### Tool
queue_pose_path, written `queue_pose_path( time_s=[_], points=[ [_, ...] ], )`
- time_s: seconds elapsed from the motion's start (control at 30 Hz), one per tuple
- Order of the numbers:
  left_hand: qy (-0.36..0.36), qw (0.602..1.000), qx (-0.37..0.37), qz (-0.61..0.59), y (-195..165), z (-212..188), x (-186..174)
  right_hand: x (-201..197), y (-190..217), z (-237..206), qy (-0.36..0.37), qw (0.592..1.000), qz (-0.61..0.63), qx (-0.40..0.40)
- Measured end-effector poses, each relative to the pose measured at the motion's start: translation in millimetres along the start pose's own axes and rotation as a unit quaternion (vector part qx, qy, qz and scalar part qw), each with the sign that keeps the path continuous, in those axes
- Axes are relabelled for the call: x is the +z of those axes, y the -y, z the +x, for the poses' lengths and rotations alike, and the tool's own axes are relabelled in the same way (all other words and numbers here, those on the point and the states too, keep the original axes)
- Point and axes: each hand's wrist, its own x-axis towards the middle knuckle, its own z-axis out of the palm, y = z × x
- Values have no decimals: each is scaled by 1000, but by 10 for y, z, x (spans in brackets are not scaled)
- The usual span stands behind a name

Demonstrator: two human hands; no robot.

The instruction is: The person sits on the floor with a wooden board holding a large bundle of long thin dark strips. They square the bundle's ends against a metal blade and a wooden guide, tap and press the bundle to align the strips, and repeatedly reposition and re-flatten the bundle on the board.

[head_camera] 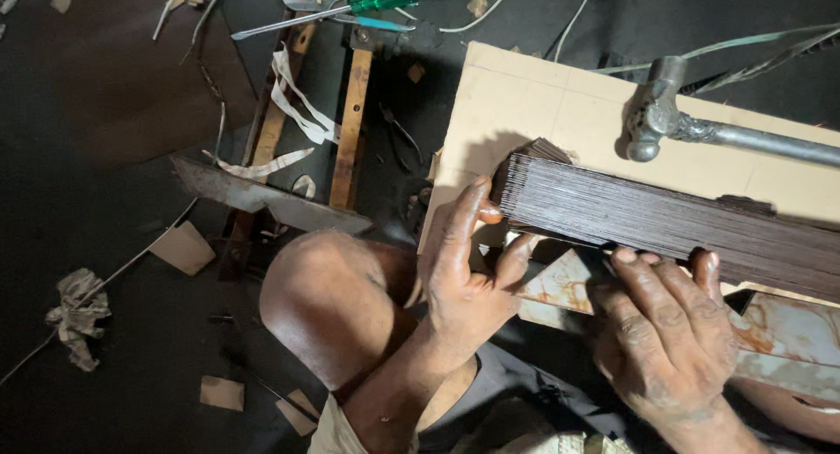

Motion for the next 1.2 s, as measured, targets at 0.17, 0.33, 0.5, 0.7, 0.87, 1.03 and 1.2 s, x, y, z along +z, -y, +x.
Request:
queue_pose_path(
  time_s=[0.17, 0.33, 0.5, 0.7, 0.87, 1.03, 1.2],
  points=[
    [-4, 1000, 9, 11, 3, 20, 18, 10, -6, -38, 8, 1000, -1, 6],
    [-12, 1000, 18, 14, -13, 28, 33, 6, 7, -62, 21, 1000, -5, 18],
    [-16, 999, 17, 29, -5, 22, 34, 13, -10, -107, 0, 1000, -8, -1],
    [-29, 997, 58, 34, 34, 68, 57, 15, -44, -118, 40, 998, 24, 37],
    [-48, 994, 67, 68, 27, 51, 83, 18, -44, -6, 11, 1000, 9, 5],
    [-75, 993, 67, 68, 59, 15, 134, -114, -136, 119, -10, 998, 62, -23],
    [-79, 994, 48, 63, 75, -42, 108, -159, -212, 193, 42, 999, 5, -14]
  ],
)
